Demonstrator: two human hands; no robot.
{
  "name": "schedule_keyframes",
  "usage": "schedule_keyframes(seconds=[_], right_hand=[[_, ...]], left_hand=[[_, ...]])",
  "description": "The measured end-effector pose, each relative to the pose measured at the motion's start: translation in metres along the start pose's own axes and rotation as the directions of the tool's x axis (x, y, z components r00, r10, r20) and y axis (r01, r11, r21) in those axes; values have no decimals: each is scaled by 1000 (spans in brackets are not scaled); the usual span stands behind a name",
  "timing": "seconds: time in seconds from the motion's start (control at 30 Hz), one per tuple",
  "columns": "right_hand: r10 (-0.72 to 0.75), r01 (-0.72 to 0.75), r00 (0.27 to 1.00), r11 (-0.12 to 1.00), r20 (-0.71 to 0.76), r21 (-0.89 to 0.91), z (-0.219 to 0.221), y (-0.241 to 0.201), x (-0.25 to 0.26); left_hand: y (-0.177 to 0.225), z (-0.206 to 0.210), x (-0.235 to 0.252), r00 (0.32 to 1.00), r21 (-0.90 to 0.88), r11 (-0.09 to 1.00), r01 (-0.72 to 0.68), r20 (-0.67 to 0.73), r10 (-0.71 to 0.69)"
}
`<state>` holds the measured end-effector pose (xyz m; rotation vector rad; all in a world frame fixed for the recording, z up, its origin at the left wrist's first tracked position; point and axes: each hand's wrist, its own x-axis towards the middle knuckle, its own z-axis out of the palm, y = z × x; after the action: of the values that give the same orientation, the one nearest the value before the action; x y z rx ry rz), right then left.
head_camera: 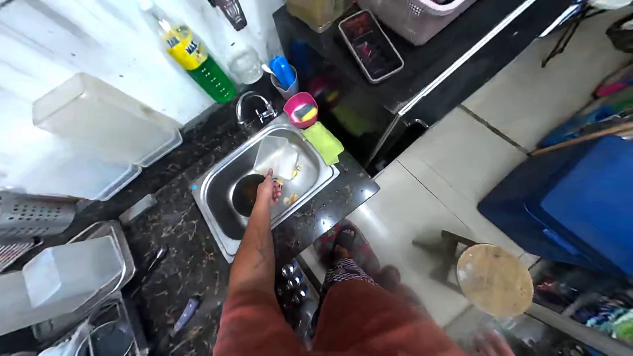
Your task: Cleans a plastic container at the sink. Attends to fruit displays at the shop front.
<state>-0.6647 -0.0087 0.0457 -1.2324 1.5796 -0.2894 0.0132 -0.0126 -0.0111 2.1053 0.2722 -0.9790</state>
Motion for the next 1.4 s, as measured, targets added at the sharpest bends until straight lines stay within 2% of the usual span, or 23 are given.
schedule_keyframes(seconds=[0.07, 0.13, 0.2, 0.3, 0.37, 0.43, 0.53, 0.63, 0.7, 0.77, 0.83, 0.9, 0.97, 1.03, 1.13, 1.2, 1.27, 1.33, 1.4], right_hand=[[153, -154, 988, 988, 25, 22, -13, -11, 34], [178, -179, 982, 984, 60, 1, -22, -33, 48], [186, -183, 977, 982, 107, -37, -31, -34, 60], [256, -223, 957, 950, 139, -218, -39, -14, 81], [229, -160, 957, 928, 176, -338, -45, -3, 107], [218, -98, 938, 912, 269, -397, -39, -9, 135], [176, 52, 878, 889, 445, -454, -14, -39, 190], [45, 293, 848, 792, 529, -536, 17, -106, 233], [-101, 418, 828, 767, 552, -487, 46, -159, 242], [-220, 478, 789, 806, 574, -349, 78, -208, 233], [-333, 537, 734, 818, 591, -206, 115, -251, 216], [-434, 630, 649, 767, 625, -122, 161, -297, 191], [-498, 756, 513, 647, 699, -94, 215, -343, 165], [-505, 873, 388, 470, 771, -131, 274, -385, 150], [-452, 952, 277, 251, 848, -178, 351, -425, 150], [-427, 967, 241, 182, 872, -178, 383, -443, 152], [-401, 966, 255, 135, 880, -219, 397, -460, 147], [-353, 958, 276, 26, 894, -285, 404, -473, 137], [-276, 930, 318, -97, 907, -356, 408, -483, 122]], left_hand=[[6, 12, 29, 998, -36, 998, 58, 6, -58], [2, 23, 43, 995, 14, 1000, -7, -103, 8], [-1, 19, 33, 977, 63, 996, -70, -198, 81], [-18, -14, -3, 948, -99, 988, -119, -307, 83], [-34, -37, -34, 941, -135, 981, -136, -327, 85], [-45, -58, -65, 934, -65, 987, -145, -338, 115], [-41, -82, -100, 902, 303, 950, -81, -384, 199], [-31, -95, -119, 865, 627, 779, -2, -390, 316], [-38, -99, -125, 850, 714, 700, 1, -369, 375], [-50, -104, -119, 833, 716, 696, -54, -352, 427], [-59, -113, -104, 843, 579, 796, -177, -328, 427], [-66, -123, -81, 900, 378, 874, -304, -188, 394], [-62, -126, -60, 933, 221, 911, -349, -10, 360], [-49, -123, -43, 946, 96, 945, -314, 121, 302], [-33, -115, -16, 907, -38, 958, -283, 315, 280], [-29, -103, 3, 869, -158, 960, -233, 410, 278], [-34, -82, 22, 844, -343, 930, -135, 452, 289], [-35, -59, 30, 861, -541, 841, -18, 419, 289], [-39, -32, 38, 891, -708, 701, 81, 367, 268]])
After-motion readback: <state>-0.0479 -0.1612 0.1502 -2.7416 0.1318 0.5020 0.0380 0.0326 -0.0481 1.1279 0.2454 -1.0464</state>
